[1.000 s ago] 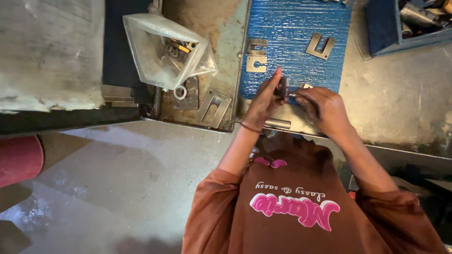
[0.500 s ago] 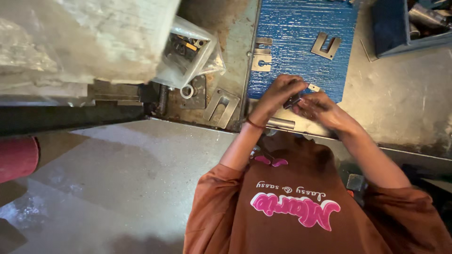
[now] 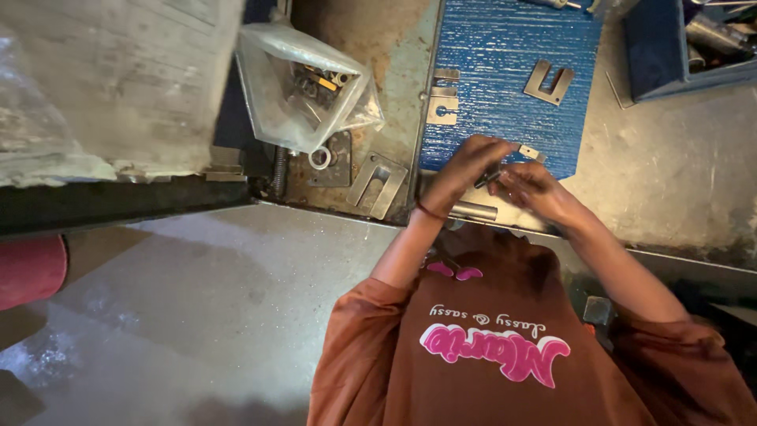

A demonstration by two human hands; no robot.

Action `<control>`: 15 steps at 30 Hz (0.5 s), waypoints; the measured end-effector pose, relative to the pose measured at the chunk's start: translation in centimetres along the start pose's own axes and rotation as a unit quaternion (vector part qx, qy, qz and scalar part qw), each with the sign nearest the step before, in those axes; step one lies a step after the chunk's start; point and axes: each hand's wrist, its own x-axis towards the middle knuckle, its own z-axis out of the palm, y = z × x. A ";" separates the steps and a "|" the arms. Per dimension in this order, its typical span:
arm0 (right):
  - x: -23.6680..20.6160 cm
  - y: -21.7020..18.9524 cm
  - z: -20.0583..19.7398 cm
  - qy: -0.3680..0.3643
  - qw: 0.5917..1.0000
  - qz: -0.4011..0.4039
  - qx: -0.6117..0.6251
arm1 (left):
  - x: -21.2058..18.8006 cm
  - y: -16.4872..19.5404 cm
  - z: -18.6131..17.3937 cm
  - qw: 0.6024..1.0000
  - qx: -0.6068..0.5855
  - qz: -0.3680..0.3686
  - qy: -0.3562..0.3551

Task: The person measures small metal rods using a dial caliper at a workbench, then retrieves additional rods from a machine hopper. They wipe the rods and machine surfaces with cloths and continue measuring individual rods.

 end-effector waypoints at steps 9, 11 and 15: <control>-1.1 -2.9 -3.9 0.027 0.980 -0.160 -0.112 | -0.6 2.0 -4.4 0.899 0.249 0.076 0.353; -0.5 -3.2 -3.8 0.058 0.980 -0.141 -0.127 | -0.9 2.1 -4.6 0.884 0.287 0.141 0.340; 0.2 -3.7 -2.8 0.046 0.961 -0.147 -0.231 | -1.6 2.0 -4.7 0.870 0.246 0.284 0.321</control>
